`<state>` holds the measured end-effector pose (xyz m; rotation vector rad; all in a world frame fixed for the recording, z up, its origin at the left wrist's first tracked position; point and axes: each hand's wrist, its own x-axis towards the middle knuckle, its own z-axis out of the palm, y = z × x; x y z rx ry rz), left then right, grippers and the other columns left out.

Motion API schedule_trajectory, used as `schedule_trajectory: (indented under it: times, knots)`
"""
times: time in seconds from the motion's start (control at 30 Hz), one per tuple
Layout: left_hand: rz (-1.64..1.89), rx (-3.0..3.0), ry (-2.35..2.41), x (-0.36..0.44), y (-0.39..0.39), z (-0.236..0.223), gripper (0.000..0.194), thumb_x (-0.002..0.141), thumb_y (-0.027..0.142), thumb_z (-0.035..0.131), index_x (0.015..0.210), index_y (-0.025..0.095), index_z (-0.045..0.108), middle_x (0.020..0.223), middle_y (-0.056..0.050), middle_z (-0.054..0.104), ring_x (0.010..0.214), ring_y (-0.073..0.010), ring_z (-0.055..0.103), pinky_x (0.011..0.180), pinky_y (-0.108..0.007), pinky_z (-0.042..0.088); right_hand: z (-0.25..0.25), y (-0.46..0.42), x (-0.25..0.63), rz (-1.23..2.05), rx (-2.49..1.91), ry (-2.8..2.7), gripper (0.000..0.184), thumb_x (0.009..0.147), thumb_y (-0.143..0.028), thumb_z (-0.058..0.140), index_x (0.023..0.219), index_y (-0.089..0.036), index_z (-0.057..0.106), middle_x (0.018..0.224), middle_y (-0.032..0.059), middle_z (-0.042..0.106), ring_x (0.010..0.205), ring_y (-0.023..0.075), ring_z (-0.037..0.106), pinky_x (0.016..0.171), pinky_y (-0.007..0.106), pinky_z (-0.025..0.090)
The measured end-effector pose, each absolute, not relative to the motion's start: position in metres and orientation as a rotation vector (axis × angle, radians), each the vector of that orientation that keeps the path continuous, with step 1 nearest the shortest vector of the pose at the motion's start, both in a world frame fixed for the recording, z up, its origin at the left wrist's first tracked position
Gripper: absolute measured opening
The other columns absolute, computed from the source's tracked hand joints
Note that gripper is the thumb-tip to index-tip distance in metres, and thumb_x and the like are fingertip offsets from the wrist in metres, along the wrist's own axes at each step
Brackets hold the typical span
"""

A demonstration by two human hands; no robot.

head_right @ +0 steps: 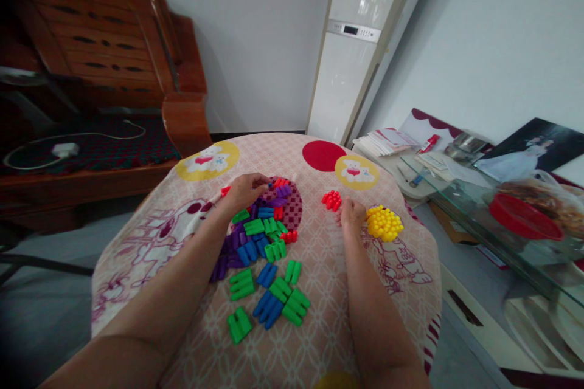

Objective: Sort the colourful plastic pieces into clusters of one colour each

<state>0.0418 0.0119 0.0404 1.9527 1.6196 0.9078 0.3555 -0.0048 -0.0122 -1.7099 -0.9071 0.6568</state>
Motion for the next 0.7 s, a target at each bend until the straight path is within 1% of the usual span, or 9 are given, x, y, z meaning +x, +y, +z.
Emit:
schedule_trajectory:
  times: [0.13, 0.23, 0.33, 0.4, 0.53, 0.63, 0.7]
  knots:
    - [0.703, 2.168, 1.694, 0.054, 0.019, 0.046, 0.033, 0.087, 0.019, 0.053, 0.115, 0.017, 0.072, 0.114, -0.007, 0.076, 0.103, -0.0194, 0.07, 0.093, -0.028, 0.052, -0.011, -0.006, 0.354, 0.653, -1.703, -0.9, 0.035, 0.086, -0.042, 0.045, 0.063, -0.021, 0.061, 0.044, 0.0026, 0.058, 0.038, 0.0174, 0.053, 0.034, 0.026, 0.039]
    - [0.457, 2.31, 1.78, 0.067, 0.036, 0.055, 0.042, 0.091, 0.016, 0.047, 0.129, 0.016, 0.066, 0.131, -0.009, 0.068, 0.12, -0.0214, 0.063, 0.104, -0.029, 0.047, -0.009, -0.008, 0.353, 0.647, -1.697, -0.911, 0.035, 0.086, -0.041, 0.044, 0.062, -0.021, 0.06, 0.044, 0.0022, 0.057, 0.037, 0.0169, 0.052, 0.035, 0.026, 0.041]
    - [0.25, 2.354, 1.846, 0.08, 0.058, 0.058, 0.047, 0.092, 0.016, 0.045, 0.137, 0.018, 0.061, 0.141, -0.009, 0.062, 0.129, -0.022, 0.057, 0.107, -0.029, 0.044, -0.006, -0.011, 0.351, 0.637, -1.696, -0.924, 0.036, 0.086, -0.042, 0.043, 0.061, -0.022, 0.058, 0.044, 0.0017, 0.056, 0.037, 0.0162, 0.051, 0.035, 0.025, 0.04]
    - [0.186, 2.349, 1.86, 0.086, 0.07, 0.057, 0.046, 0.09, 0.015, 0.048, 0.134, 0.019, 0.063, 0.139, -0.009, 0.063, 0.128, -0.0235, 0.059, 0.105, -0.03, 0.047, -0.004, -0.013, 0.35, 0.63, -1.69, -0.945, 0.036, 0.087, -0.042, 0.043, 0.06, -0.022, 0.056, 0.042, 0.001, 0.055, 0.036, 0.0158, 0.051, 0.035, 0.025, 0.04]
    - [0.129, 2.349, 1.835, 0.09, 0.079, 0.054, 0.038, 0.084, 0.017, 0.058, 0.119, 0.019, 0.072, 0.127, -0.011, 0.07, 0.118, -0.0265, 0.064, 0.094, -0.031, 0.052, -0.002, -0.017, 0.348, 0.615, -1.665, -0.978, 0.036, 0.087, -0.042, 0.042, 0.057, -0.023, 0.052, 0.042, -0.0001, 0.054, 0.036, 0.0145, 0.049, 0.036, 0.024, 0.04]
    - [0.143, 2.352, 1.818, 0.088, 0.078, 0.054, 0.03, 0.08, 0.019, 0.062, 0.106, 0.017, 0.076, 0.115, -0.012, 0.074, 0.109, -0.0256, 0.068, 0.089, -0.029, 0.054, -0.001, -0.019, 0.346, 0.597, -1.646, -0.983, 0.035, 0.087, -0.04, 0.043, 0.057, -0.023, 0.051, 0.043, -0.001, 0.054, 0.035, 0.0136, 0.048, 0.035, 0.023, 0.04]
    - [0.182, 2.345, 1.832, 0.086, 0.075, 0.055, 0.026, 0.079, 0.02, 0.064, 0.102, 0.016, 0.077, 0.108, -0.011, 0.076, 0.103, -0.0243, 0.07, 0.086, -0.028, 0.054, 0.0, -0.019, 0.345, 0.596, -1.649, -0.978, 0.034, 0.086, -0.039, 0.044, 0.057, -0.023, 0.051, 0.043, -0.0014, 0.054, 0.035, 0.0134, 0.048, 0.035, 0.023, 0.039]
